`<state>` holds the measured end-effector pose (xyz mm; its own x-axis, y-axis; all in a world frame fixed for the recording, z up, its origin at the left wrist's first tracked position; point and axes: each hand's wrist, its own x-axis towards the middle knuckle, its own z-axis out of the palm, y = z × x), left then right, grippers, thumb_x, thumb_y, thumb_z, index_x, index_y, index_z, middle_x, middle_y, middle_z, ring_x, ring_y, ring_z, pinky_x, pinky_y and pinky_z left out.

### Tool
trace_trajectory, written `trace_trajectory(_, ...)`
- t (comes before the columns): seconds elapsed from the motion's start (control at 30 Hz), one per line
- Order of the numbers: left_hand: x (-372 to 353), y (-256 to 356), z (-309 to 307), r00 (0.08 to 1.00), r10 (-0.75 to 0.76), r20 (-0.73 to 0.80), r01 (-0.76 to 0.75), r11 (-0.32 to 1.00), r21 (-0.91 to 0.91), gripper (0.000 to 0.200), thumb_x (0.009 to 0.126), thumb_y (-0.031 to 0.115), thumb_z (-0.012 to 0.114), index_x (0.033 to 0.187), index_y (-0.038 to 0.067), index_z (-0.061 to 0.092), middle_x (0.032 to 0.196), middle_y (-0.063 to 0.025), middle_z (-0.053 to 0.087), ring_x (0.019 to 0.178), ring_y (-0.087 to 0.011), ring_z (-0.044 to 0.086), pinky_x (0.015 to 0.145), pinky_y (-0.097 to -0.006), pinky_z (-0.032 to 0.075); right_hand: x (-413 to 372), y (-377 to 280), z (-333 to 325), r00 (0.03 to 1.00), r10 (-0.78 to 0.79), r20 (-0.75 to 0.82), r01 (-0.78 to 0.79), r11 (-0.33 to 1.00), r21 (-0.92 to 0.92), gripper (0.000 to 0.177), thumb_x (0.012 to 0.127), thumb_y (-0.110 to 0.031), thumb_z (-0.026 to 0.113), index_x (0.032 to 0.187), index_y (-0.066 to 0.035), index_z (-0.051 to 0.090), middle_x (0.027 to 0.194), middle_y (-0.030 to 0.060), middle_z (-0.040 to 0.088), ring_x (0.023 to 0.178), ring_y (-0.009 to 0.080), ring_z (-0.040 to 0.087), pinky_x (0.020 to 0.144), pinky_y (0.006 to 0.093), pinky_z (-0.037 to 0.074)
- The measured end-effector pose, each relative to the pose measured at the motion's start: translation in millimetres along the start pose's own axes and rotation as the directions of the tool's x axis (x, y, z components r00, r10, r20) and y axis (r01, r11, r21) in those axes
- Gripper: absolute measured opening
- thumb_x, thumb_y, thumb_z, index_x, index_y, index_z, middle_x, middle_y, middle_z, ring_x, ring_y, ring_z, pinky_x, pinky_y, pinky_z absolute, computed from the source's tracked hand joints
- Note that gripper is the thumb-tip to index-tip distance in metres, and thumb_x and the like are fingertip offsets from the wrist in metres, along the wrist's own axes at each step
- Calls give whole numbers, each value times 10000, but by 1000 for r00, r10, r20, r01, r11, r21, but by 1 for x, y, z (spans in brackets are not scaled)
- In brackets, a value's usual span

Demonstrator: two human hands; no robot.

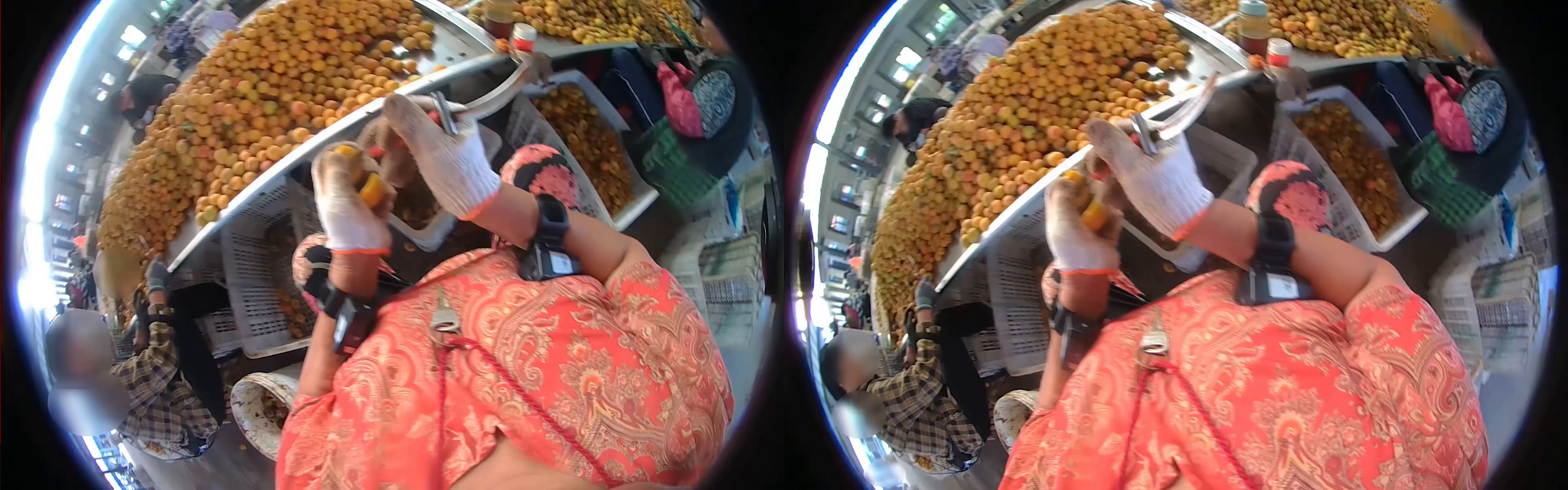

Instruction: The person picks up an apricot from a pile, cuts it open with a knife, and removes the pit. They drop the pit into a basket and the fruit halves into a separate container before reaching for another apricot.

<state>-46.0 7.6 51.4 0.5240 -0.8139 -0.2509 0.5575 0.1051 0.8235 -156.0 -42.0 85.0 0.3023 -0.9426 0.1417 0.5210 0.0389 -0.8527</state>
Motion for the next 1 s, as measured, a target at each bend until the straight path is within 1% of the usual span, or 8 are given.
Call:
trace_trajectory(0.1,3,-9,-4,984,174,50,-177,982,64,266,999,345,528,1184,153,518,905,-26,567,606,-126,539,424,-257,451,-3,1,4,997,-55,57,62,990,-130,349,980,-306,645,738,-55,623,639,-1,610,465,53,493,410,210,357)
trace_trajectory(0.17,0,-10,-2,967,248,54,-252,964,85,256,1017,295,501,1188,105,510,877,-23,554,622,-101,524,455,-245,447,1,8,-2,986,-47,163,63,994,-95,362,994,-309,620,740,-51,617,649,5,620,467,48,495,425,199,360)
trace_trajectory(0.27,9,-20,-17,916,331,226,-360,928,99,207,1025,288,481,1200,184,516,947,-30,585,719,-124,600,555,-226,493,1,0,2,992,46,121,-38,997,-67,351,995,-313,620,762,-51,627,674,31,647,465,62,529,406,207,382)
trace_trajectory(0.43,-5,-2,-12,967,119,225,-116,993,-28,210,1019,338,492,1167,204,554,1010,9,585,828,-114,603,616,-252,533,12,-1,-11,964,247,97,-259,957,134,397,966,-419,635,780,-70,607,704,83,669,451,150,595,382,264,465)
trace_trajectory(0.7,-5,5,-12,937,-146,317,201,968,-151,259,1011,414,513,1143,205,590,999,19,582,851,-93,597,688,-254,542,14,3,-18,930,365,49,-365,897,250,423,976,-465,595,793,-84,580,796,146,680,507,191,613,374,283,459)
trace_trajectory(0.8,-5,5,-14,964,-102,247,61,984,170,307,1013,423,486,1159,170,579,835,0,575,678,-108,572,529,-209,458,11,4,-29,949,304,80,-314,929,196,420,978,-461,591,792,-86,569,816,158,681,497,189,599,374,286,450)
trace_trajectory(0.93,1,5,-20,912,7,410,-52,994,97,282,1014,341,470,1164,124,570,733,-25,541,470,-123,462,372,-226,303,12,15,-28,933,350,87,-360,907,217,397,990,-419,577,760,-97,537,761,127,647,460,168,543,375,267,411)
trace_trajectory(1.0,0,10,-22,864,-32,503,2,998,60,288,997,309,483,1182,99,553,781,-22,552,578,-97,529,412,-213,367,10,10,-26,925,360,120,-379,876,299,384,1000,-394,556,750,-105,520,733,110,614,493,185,525,384,280,388)
